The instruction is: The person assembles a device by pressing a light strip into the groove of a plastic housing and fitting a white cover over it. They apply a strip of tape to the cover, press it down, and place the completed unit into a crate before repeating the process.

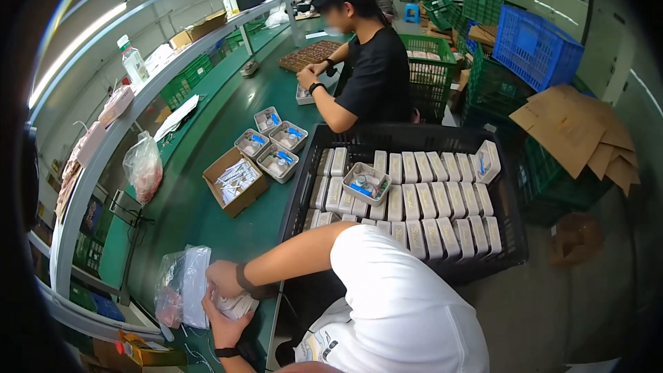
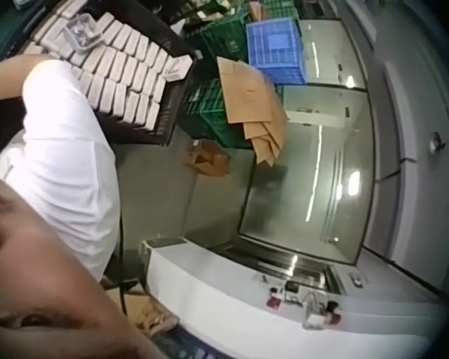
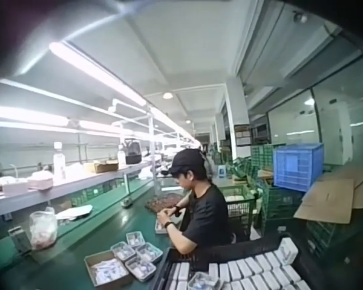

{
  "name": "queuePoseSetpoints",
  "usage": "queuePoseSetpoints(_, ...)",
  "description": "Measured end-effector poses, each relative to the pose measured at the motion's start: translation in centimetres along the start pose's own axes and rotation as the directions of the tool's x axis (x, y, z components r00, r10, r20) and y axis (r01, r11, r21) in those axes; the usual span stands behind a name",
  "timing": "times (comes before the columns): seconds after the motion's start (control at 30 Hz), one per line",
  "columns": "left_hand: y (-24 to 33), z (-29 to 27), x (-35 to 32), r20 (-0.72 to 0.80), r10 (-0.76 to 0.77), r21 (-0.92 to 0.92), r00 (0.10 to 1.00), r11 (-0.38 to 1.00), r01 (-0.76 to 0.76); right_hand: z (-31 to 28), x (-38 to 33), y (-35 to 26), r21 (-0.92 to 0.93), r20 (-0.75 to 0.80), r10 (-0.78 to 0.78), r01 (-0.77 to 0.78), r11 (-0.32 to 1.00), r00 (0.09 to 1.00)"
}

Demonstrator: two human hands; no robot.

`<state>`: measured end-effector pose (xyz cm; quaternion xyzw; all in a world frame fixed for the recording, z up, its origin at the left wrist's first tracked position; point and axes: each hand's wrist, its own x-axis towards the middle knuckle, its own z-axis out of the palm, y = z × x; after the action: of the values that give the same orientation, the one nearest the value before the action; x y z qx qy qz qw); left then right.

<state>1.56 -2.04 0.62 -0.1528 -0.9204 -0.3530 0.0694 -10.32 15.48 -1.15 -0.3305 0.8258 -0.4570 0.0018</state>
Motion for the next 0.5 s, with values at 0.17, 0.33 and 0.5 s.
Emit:
queuePoseSetpoints(0.17, -0.6, 2.2, 0.5, 0.018, 0.103, 0.003, 0.994, 0.995, -0.104, -1.9, -3.3, -0.3, 0.016, -0.125, 0.046, -0.044, 0.999, 0.991)
queuePoseSetpoints(0.33, -1.0, 2.1, 0.2, 0.013, 0.065, -0.025, 0.998, 0.998, -0.065, -2.9, -4.1, -1.5, -0.014, -0.099, 0.011, -0.012, 1.0, 0.995)
queuePoseSetpoints(0.5, -0.1, 2.2, 0.7, -0.01, 0.078, -0.019, 0.997, 0.997, -0.078, -3.4, -4.4, -1.0, -0.031, -0.049, -0.068, 0.067, 0.997, 0.996)
